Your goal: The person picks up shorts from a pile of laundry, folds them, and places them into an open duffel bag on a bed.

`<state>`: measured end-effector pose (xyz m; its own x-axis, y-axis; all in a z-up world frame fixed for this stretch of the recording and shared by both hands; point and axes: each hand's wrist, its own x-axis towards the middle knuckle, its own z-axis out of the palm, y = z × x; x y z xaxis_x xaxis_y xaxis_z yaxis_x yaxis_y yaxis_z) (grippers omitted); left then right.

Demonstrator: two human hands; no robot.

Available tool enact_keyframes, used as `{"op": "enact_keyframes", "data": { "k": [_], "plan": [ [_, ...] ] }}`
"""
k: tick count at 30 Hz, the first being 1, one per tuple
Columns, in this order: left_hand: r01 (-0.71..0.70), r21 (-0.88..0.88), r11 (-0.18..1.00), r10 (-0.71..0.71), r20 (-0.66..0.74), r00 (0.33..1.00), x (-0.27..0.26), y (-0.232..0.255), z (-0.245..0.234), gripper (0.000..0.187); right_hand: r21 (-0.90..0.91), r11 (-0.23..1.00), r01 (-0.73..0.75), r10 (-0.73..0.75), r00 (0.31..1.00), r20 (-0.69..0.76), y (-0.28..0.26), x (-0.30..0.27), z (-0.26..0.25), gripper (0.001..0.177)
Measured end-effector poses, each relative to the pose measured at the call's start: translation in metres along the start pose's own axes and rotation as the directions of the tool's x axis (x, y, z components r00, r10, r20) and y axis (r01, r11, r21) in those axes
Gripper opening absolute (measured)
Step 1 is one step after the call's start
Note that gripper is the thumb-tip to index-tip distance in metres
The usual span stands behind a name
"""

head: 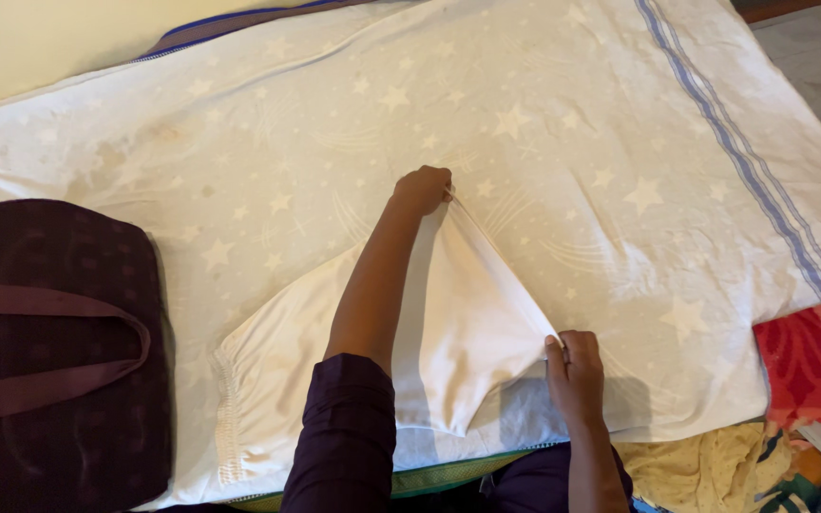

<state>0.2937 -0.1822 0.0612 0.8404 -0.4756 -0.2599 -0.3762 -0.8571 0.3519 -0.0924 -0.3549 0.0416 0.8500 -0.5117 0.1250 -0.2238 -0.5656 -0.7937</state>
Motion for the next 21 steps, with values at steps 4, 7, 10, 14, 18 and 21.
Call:
{"op": "enact_keyframes", "data": {
  "k": [4,7,10,14,18,21],
  "plan": [
    [-0.228,-0.264,0.937,0.212,-0.089,0.973,0.031,-0.028,0.039,0.023,0.152,0.984,-0.087,0.094,0.995,-0.035,0.011,0.002,0.004,0.022],
    [-0.267,-0.357,0.895,0.221,-0.166,0.961,0.037,-0.021,0.057,0.024,0.2,0.953,-0.226,0.235,0.972,-0.021,0.009,0.003,0.006,0.023],
    [-0.125,-0.385,0.914,0.057,-0.181,0.982,0.012,0.005,0.069,0.023,0.135,0.971,-0.197,0.207,0.976,-0.064,0.004,0.004,0.006,0.025],
    [-0.14,-0.268,0.953,-0.001,-0.468,0.884,-0.035,0.032,0.067,0.044,0.05,0.994,-0.098,0.105,0.981,-0.162,-0.003,0.007,0.004,0.023],
    [-0.219,-0.12,0.968,0.074,-0.699,0.711,-0.117,0.037,0.08,0.062,-0.021,1.0,0.001,-0.005,0.983,-0.184,-0.007,0.009,0.005,0.021],
    [-0.225,-0.014,0.974,0.183,-0.533,0.826,-0.21,0.018,0.098,0.065,-0.08,0.975,0.207,-0.221,0.942,-0.254,-0.003,0.008,0.008,0.022]
  ]
}}
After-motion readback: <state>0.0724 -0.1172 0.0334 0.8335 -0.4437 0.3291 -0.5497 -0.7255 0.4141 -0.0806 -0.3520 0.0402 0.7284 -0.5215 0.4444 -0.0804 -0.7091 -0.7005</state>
